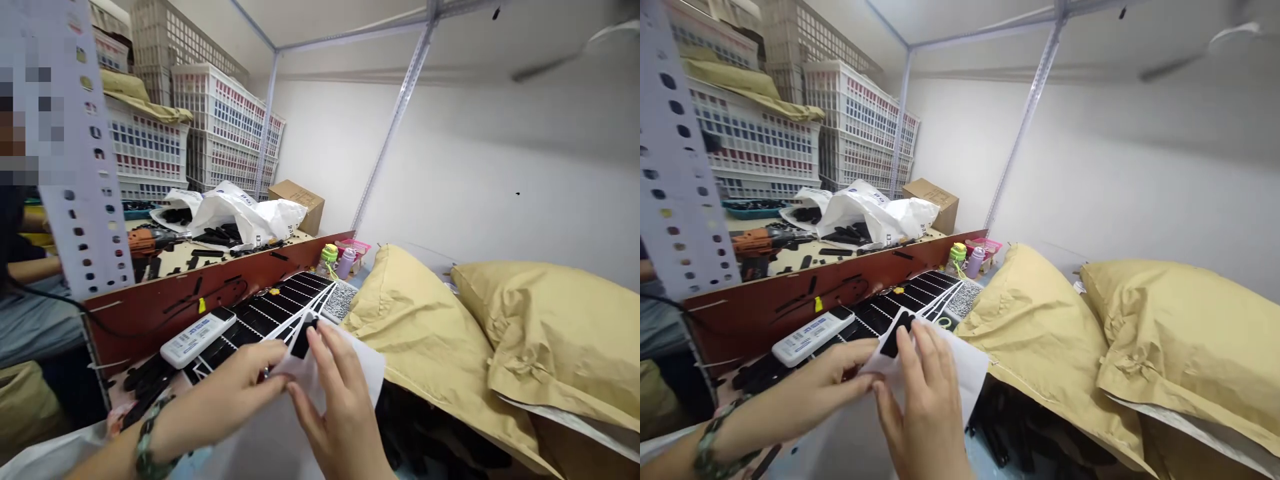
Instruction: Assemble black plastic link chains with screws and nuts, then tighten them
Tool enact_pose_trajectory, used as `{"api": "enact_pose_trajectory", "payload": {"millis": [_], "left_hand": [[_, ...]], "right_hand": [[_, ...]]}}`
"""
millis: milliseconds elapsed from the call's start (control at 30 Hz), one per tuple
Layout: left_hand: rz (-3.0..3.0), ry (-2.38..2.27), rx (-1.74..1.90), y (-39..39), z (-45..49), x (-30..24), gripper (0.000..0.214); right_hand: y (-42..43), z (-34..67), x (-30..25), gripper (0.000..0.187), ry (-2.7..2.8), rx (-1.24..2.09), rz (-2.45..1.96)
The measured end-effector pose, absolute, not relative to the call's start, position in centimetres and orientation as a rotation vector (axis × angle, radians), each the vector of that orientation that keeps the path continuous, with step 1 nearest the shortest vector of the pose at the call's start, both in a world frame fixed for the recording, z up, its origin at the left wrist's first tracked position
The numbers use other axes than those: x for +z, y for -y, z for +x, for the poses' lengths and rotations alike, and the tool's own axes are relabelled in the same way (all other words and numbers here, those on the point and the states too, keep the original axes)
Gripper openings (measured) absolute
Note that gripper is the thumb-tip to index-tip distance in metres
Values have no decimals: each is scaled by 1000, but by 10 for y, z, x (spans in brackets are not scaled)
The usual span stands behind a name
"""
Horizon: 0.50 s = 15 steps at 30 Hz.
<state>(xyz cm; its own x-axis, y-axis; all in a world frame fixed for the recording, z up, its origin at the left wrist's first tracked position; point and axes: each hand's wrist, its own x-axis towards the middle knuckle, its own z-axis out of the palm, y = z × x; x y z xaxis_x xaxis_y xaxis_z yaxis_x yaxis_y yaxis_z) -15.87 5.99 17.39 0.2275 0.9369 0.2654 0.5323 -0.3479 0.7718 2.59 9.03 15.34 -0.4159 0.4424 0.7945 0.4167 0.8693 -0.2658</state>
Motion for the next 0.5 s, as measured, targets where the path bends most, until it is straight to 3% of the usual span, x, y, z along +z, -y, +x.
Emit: {"api": "enact_pose_trajectory", "payload": {"millis": [233, 300, 500], "left_hand": [[2010, -1156, 952, -13, -157, 159, 21], [1975, -1135, 934, -7, -157, 147, 22], [1725, -1237, 892, 50, -160, 81, 28]], "right_hand": [[-68, 14, 143, 21, 1983, 878, -480], [-66, 20, 135, 22, 1845, 1066, -612], [-72, 75, 112, 26, 1197, 934, -957]]}}
